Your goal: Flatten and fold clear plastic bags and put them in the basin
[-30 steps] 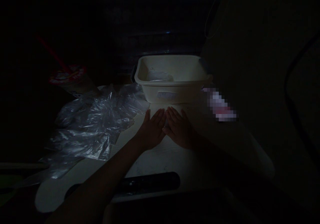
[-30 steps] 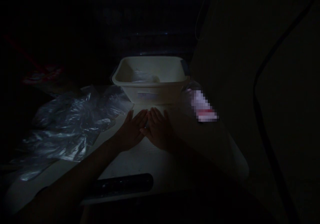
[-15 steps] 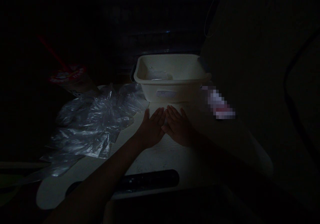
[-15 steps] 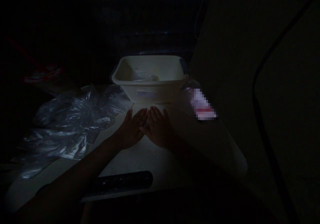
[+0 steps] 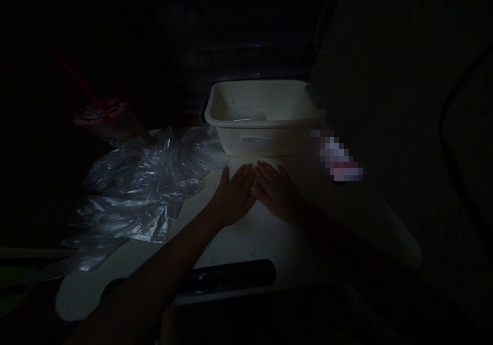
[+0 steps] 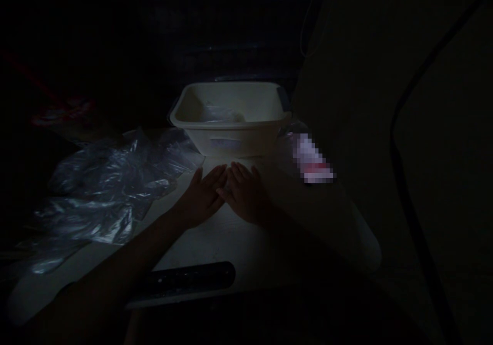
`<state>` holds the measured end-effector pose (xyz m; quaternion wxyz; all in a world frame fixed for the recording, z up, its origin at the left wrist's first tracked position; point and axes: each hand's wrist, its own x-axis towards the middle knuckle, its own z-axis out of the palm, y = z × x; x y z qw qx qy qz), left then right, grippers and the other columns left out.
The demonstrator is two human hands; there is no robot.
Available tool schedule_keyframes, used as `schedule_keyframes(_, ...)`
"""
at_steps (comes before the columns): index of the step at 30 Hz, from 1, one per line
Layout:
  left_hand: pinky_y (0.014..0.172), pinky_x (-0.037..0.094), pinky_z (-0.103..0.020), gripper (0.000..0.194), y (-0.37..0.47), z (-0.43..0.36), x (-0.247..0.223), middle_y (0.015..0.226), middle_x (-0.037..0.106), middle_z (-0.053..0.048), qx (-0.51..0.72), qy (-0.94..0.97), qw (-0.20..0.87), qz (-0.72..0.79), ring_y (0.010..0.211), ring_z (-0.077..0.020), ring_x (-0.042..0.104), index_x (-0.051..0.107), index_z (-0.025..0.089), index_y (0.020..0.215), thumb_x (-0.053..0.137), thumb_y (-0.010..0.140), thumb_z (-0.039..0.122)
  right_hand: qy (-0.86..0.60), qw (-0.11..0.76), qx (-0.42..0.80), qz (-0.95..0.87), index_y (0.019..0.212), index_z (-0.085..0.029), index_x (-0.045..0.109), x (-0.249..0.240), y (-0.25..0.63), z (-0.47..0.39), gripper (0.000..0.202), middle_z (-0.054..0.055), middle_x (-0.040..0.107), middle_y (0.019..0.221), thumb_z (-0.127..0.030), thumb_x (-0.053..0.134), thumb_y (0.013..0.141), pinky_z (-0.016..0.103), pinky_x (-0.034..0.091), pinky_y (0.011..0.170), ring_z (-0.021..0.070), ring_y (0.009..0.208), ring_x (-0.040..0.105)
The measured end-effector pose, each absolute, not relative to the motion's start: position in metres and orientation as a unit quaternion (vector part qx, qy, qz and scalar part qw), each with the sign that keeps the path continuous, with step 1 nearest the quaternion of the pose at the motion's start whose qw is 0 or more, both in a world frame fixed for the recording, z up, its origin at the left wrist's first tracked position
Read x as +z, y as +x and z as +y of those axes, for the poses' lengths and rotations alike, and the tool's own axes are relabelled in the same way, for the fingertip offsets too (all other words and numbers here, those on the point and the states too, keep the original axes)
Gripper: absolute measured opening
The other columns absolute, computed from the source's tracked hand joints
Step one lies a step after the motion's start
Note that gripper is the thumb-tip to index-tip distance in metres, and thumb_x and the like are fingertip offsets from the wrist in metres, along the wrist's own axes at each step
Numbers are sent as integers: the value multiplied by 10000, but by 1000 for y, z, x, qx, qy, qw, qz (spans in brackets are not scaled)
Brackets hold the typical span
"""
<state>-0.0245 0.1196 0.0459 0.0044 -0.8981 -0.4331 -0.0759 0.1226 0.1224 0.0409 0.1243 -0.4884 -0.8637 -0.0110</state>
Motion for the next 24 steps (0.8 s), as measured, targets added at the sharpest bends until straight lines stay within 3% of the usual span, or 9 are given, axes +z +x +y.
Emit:
schedule_keyframes(4, 938, 217, -459, 414, -28, 122, 47, 1248, 391, -142, -133, -898, 9, -419, 1146, -198, 346, 338, 106, 1186, 300, 827, 307, -487, 149, 9, -861, 1153, -102, 428, 42, 125, 126, 465, 110, 391, 1252, -355, 187, 846, 410, 219, 928, 194, 1157, 315)
schedule_keyframes(9, 924, 294, -389, 249, -40, 126, 52, 1015, 592, -79, -165, -922, 74, -343, 945, -175, 531, 571, 144, 918, 376, 804, 250, -489, 156, 24, -858, 1142, -108, 437, 44, 127, 126, 443, 103, 400, 1247, -333, 190, 851, 401, 223, 928, 187, 1154, 322)
schedule_keyframes(15, 877, 359, -364, 236, -45, 127, 57, 860, 641, -57, -151, -931, 137, -303, 813, -156, 590, 603, 128, 810, 369, 802, 150, -488, 159, 34, -857, 1146, -125, 430, 43, 128, 125, 434, 90, 390, 1257, -331, 187, 852, 414, 225, 924, 178, 1159, 312)
schedule_keyframes(24, 836, 400, -357, 242, -42, 125, 57, 828, 642, -62, -148, -929, 156, -301, 789, -160, 593, 612, 137, 750, 375, 794, 142, -490, 165, 49, -854, 1138, -133, 438, 44, 127, 126, 427, 88, 398, 1251, -326, 189, 850, 415, 227, 926, 176, 1156, 318)
